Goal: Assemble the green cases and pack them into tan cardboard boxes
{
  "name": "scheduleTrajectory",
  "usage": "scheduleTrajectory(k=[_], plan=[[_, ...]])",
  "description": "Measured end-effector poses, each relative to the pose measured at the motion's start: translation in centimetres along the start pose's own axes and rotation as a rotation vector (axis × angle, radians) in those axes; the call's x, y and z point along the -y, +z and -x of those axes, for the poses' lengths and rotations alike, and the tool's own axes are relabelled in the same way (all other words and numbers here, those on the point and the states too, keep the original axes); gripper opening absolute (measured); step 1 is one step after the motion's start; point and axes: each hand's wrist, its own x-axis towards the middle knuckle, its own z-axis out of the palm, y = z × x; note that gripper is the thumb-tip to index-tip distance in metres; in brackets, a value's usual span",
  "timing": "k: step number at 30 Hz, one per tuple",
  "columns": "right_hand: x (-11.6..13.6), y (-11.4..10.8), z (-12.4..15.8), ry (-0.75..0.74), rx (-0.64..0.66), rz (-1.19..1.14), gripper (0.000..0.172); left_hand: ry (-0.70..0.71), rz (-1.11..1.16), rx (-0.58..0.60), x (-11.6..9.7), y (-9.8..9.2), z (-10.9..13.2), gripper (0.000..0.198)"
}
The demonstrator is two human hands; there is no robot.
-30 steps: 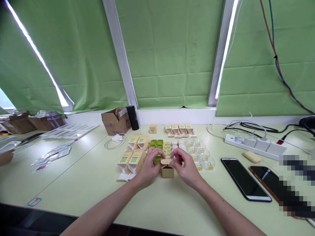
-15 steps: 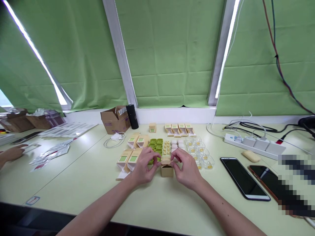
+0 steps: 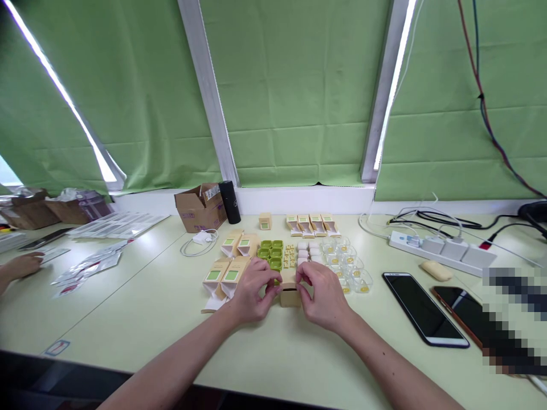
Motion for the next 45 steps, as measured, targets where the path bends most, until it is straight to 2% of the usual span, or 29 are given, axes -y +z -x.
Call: scheduleTrajectory(k=[15,22,26,37,45], plan=[[-0.10,0.20,0.18,-0.072,0.015,0.111,0.015,0.085,-0.024,0.005,-0.05,-0.04,0.03,0.010],[0.15,0.15,0.27,-0.105,-0.006,0.129,0.009,0.170,-0.015,-0.078,0.00,0.25,-0.01,0.010],[0.21,0.12,0.25,-0.119,-0.016,0.139,0.009,0.193,-0.001,-0.083,0.02,0.25,-0.03,0.011],[-0.14,0.18,0.31,-0.074,0.007,0.106,0.009,0.175,-0.007,-0.068,-0.14,0.23,-0.07,0.011],[-0.08,0.18,0.25,-0.044,0.038,0.104,0.008,0.127,-0.008,-0.011,-0.19,0.09,0.04,0.015]])
